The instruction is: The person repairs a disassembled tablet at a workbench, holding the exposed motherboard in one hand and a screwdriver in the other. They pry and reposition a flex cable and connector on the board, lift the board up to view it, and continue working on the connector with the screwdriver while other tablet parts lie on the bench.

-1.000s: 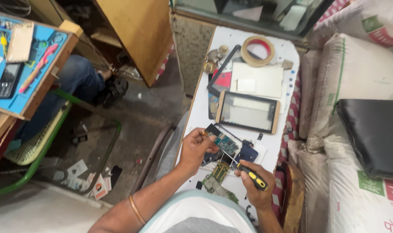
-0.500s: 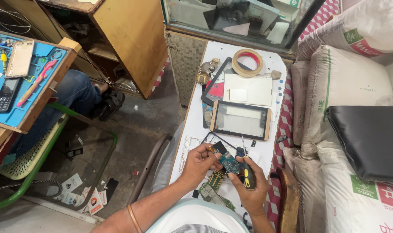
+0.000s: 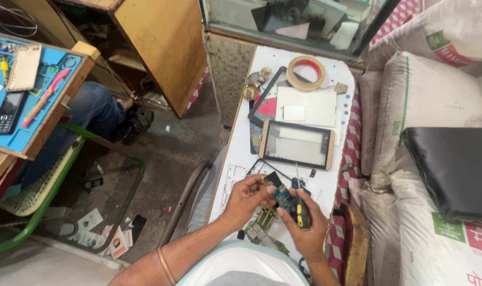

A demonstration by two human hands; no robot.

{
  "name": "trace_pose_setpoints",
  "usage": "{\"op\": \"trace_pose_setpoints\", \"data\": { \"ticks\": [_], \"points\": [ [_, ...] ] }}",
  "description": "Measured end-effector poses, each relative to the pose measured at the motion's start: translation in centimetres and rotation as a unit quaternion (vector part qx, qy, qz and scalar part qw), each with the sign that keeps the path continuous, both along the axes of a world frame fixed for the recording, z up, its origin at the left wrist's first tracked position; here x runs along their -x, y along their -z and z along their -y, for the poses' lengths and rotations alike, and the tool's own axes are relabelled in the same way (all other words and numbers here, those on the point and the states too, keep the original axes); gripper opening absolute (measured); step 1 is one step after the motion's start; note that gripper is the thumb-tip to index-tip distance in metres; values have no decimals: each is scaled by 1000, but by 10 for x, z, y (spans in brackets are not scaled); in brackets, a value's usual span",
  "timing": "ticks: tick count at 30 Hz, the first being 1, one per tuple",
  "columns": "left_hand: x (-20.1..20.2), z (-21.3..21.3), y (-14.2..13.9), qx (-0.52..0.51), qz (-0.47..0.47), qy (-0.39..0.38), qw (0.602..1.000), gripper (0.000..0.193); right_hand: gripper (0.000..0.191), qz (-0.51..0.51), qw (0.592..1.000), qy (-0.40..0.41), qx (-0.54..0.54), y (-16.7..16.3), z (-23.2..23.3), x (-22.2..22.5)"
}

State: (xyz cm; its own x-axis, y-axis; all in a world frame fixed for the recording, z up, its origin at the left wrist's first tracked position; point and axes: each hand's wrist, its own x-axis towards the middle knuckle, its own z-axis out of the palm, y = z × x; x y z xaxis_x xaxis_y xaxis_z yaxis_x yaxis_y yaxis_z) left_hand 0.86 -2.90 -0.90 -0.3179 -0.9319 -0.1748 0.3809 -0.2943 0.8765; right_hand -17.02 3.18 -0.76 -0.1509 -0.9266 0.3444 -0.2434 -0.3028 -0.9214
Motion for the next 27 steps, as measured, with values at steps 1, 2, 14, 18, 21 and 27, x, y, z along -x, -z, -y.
{"op": "trace_pose_setpoints", "data": {
  "ticks": [1,2,14,18,21,27],
  "points": [
    [0,0,1,2,-9,4,1000,34,64,3,1000,6,-3,0,-1,0],
    [0,-1,3,4,-19,7,1000,36,63,5,1000,10,-7,-1,-2,1],
    [-4,-3,2,27,-32,36,999,39,62,3,1000,17,3,-1,-2,2],
    [-5,-4,2,48,-41,43,997,36,62,16,1000,19,2,1,-4,2],
    [-4,-4,3,54,-56,42,996,34,61,16,1000,21,-2,1,-4,3],
    [-2,-5,7,53,-57,43,996,34,60,-3,999,33,5,1,-4,3]
  ]
}}
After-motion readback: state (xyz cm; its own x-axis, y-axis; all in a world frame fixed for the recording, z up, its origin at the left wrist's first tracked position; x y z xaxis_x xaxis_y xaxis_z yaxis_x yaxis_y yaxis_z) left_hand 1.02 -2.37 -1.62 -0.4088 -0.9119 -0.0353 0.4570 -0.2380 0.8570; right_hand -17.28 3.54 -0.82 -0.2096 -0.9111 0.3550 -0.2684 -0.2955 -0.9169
